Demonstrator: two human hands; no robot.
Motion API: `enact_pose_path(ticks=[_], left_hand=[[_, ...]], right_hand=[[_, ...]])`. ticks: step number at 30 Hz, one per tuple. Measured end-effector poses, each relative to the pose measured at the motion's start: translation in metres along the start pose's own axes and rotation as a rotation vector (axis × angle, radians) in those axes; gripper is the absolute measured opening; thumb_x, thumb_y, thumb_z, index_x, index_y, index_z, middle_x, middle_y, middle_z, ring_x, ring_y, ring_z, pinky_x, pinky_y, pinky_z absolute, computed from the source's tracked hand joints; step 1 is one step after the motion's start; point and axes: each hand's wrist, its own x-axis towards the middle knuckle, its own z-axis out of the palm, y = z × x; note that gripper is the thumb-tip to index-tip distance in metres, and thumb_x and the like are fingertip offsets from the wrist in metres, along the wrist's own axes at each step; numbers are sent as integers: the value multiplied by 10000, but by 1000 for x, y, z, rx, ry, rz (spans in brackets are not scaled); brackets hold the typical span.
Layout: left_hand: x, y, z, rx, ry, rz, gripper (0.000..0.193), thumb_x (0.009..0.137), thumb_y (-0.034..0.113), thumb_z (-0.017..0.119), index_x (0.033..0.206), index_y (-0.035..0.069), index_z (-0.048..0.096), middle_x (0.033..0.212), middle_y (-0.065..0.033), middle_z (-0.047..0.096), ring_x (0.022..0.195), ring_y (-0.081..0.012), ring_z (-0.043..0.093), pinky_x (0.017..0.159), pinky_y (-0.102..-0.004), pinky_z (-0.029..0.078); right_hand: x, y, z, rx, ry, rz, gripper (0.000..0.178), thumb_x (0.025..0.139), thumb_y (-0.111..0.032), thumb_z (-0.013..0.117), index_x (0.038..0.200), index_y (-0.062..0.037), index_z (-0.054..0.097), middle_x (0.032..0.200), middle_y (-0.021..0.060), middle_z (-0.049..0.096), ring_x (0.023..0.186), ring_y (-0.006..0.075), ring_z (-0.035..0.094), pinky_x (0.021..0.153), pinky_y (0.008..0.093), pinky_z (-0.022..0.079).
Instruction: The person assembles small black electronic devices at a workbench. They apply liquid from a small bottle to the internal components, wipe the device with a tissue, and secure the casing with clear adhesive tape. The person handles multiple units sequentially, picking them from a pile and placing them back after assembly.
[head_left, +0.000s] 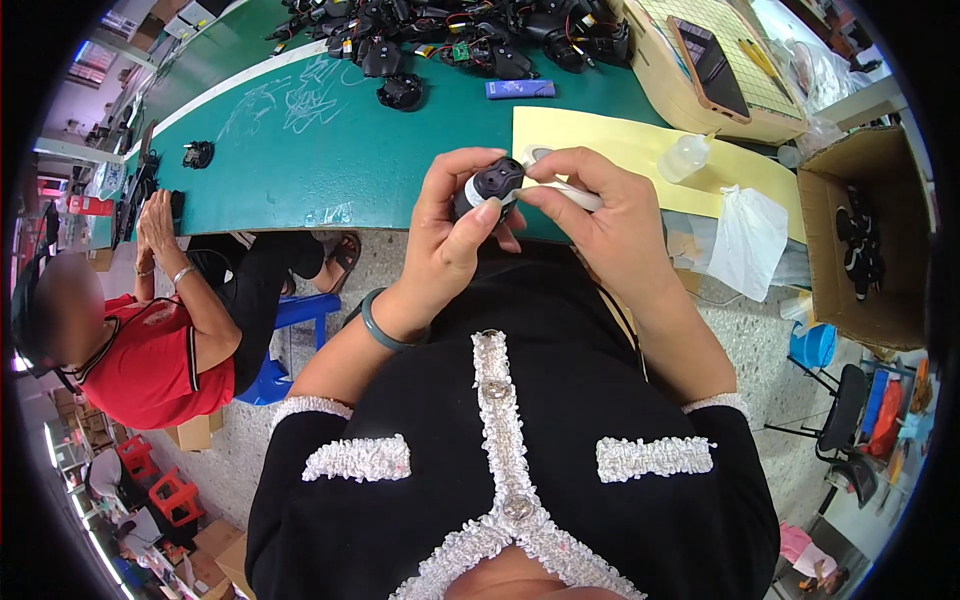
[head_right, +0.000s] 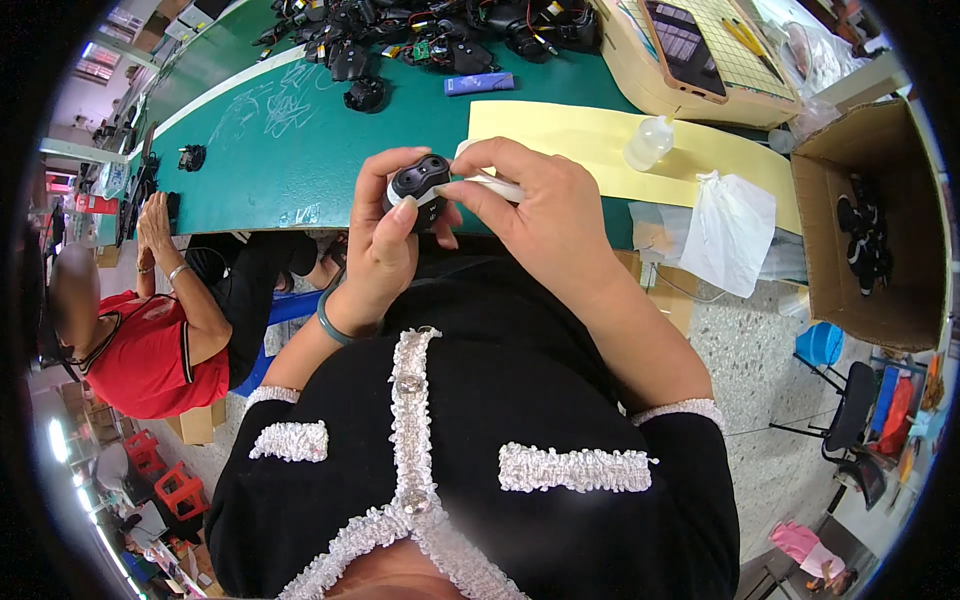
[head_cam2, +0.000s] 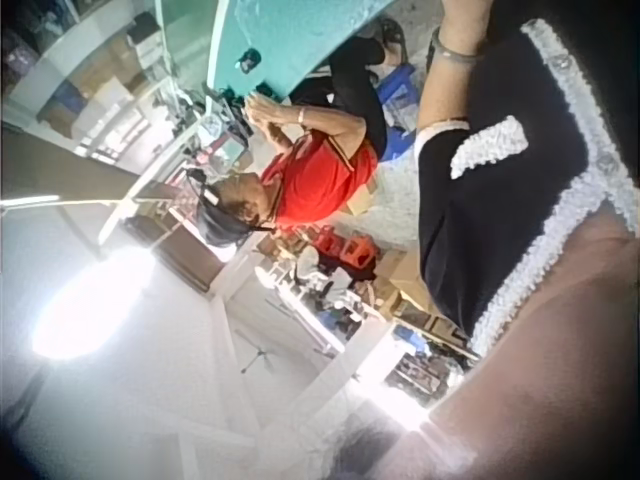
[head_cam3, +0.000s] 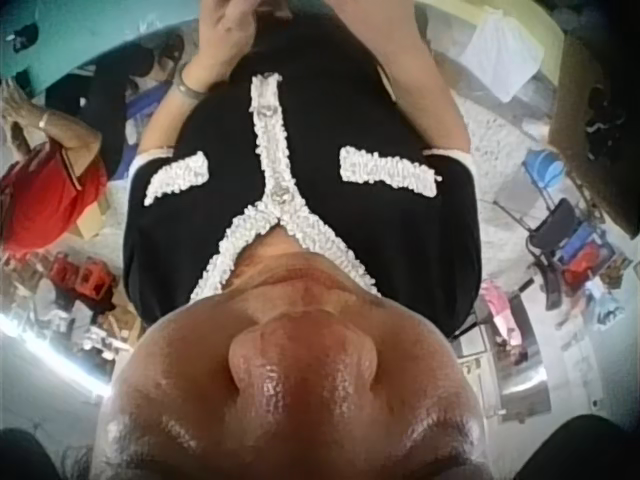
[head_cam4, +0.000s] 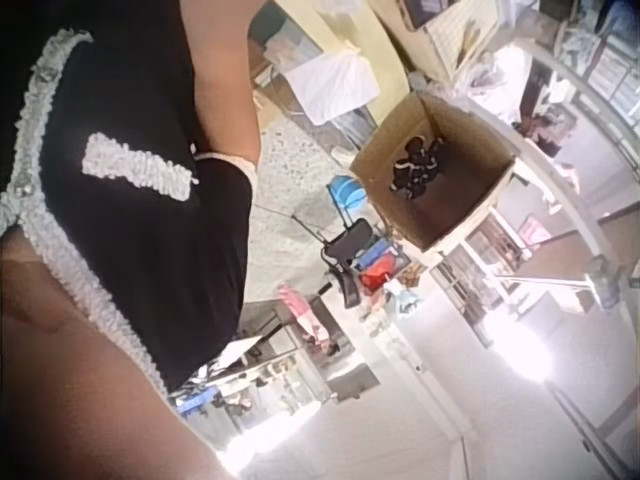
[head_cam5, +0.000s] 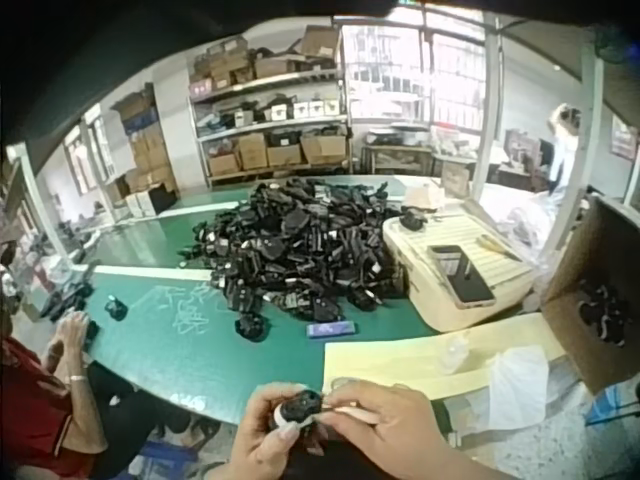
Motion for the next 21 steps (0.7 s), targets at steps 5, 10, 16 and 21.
enact_pose_path(ticks=[5, 10, 16, 21], left_hand=[[-3, 6, -11, 419, 54, 84, 310, 925, 100, 474, 1227, 36, 497, 1111, -103, 528, 931, -170, 576, 791, -287, 503], [0, 8, 2, 562, 103, 91, 308, 886, 157, 602, 1156, 20, 546, 1060, -115, 569, 960, -204, 568, 831, -328, 464], [-5, -13, 8, 564, 194, 170, 292, 890, 151, 566, 1119, -4, 471, 991, -183, 561, 922, -329, 566, 805, -383, 457], [-5, -10, 4, 639, 268, 231, 269, 892, 166, 562, 1077, -3, 461, 967, -168, 521, 914, -319, 530, 789, -378, 441]], right_hand=[[-3, 14, 11, -1, -14, -31, 180, 813, -191, 712, 912, -46, 674, 794, 91, 681, 709, 241, 667, 653, 284, 498], [-3, 8, 7, 8, 18, 131, 122, 827, -94, 685, 824, 7, 616, 736, 41, 606, 718, 96, 566, 678, 260, 465], [0, 20, 17, 123, -27, 45, 91, 866, -3, 618, 883, -2, 529, 833, 12, 498, 735, 76, 467, 655, 211, 398], [3, 20, 28, 193, -84, 30, 80, 900, -16, 588, 928, -3, 514, 840, 11, 480, 742, 75, 455, 660, 204, 381]])
